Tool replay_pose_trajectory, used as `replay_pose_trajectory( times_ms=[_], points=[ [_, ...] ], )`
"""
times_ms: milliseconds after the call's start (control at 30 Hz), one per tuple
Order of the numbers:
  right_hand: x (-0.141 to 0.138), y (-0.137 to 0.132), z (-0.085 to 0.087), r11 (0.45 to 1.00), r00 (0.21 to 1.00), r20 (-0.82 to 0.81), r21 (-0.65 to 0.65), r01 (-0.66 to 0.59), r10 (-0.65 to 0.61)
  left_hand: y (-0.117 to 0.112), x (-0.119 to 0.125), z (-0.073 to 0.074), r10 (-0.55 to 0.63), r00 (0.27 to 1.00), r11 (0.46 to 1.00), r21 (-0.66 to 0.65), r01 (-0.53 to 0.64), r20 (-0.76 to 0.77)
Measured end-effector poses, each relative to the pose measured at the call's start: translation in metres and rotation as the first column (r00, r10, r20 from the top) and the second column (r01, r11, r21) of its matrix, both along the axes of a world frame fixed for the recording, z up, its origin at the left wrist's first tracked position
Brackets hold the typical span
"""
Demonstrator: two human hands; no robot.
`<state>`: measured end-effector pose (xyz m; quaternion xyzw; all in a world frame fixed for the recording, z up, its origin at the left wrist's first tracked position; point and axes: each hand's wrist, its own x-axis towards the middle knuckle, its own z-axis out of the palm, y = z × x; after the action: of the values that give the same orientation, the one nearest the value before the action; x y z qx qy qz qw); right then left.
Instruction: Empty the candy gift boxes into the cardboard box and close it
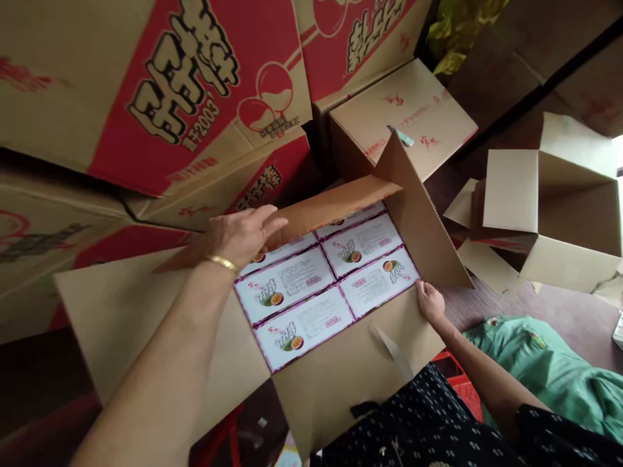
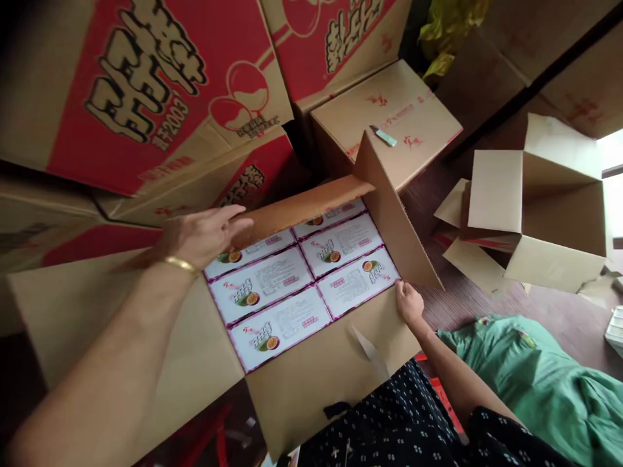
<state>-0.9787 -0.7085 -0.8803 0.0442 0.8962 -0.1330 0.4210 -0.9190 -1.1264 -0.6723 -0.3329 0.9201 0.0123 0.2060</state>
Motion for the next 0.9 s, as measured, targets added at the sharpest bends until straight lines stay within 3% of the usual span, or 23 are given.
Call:
replay_pose_trajectory(
  times_ms=[67,133,200,267,300,367,467,567,667,767,900],
  points=[
    [-0.005,-0.001,-0.001,0.998,0.999,-0.021,-0.058,0.035,-0.036,0.012,0.011,0.001,-0.234,0.967,0.970,-0.048,0.240,0.100],
    [-0.013,-0.007,-0.004,0.983,0.989,-0.079,-0.144,0.115,-0.127,0.020,0.029,0.001,-0.361,0.912,0.925,-0.050,0.377,0.197],
    [-0.019,-0.016,-0.006,0.907,0.928,-0.130,-0.295,0.300,-0.349,0.019,0.047,0.000,-0.295,0.898,0.942,-0.055,0.330,0.325],
    [-0.021,-0.026,-0.010,0.734,0.776,-0.123,-0.444,0.514,-0.618,0.006,0.055,0.000,-0.145,0.904,0.974,-0.102,0.202,0.403],
    [-0.021,-0.031,-0.013,0.648,0.696,-0.107,-0.486,0.586,-0.710,-0.003,0.055,0.001,-0.076,0.906,0.984,-0.117,0.137,0.417],
    [-0.022,-0.038,-0.020,0.565,0.602,-0.103,-0.500,0.657,-0.792,-0.019,0.049,0.006,0.025,0.906,0.992,-0.122,0.030,0.423],
    [-0.027,-0.041,-0.032,0.541,0.554,-0.124,-0.467,0.700,-0.824,-0.026,0.036,0.014,0.099,0.900,0.994,-0.076,-0.073,0.424],
    [-0.035,-0.038,-0.041,0.522,0.525,-0.134,-0.457,0.720,-0.841,-0.006,0.040,0.014,0.041,0.901,0.999,-0.028,-0.032,0.432],
    [-0.045,-0.034,-0.044,0.524,0.539,-0.121,-0.483,0.702,-0.834,0.022,0.061,0.012,0.004,0.896,1.000,-0.028,0.009,0.444],
    [-0.060,-0.037,-0.044,0.544,0.600,-0.083,-0.534,0.647,-0.796,0.038,0.091,0.023,0.038,0.895,0.999,-0.042,-0.021,0.445],
    [-0.091,-0.058,-0.043,0.592,0.692,-0.069,-0.583,0.557,-0.719,0.023,0.129,0.048,0.213,0.890,0.977,-0.065,-0.204,0.403]
  ],
)
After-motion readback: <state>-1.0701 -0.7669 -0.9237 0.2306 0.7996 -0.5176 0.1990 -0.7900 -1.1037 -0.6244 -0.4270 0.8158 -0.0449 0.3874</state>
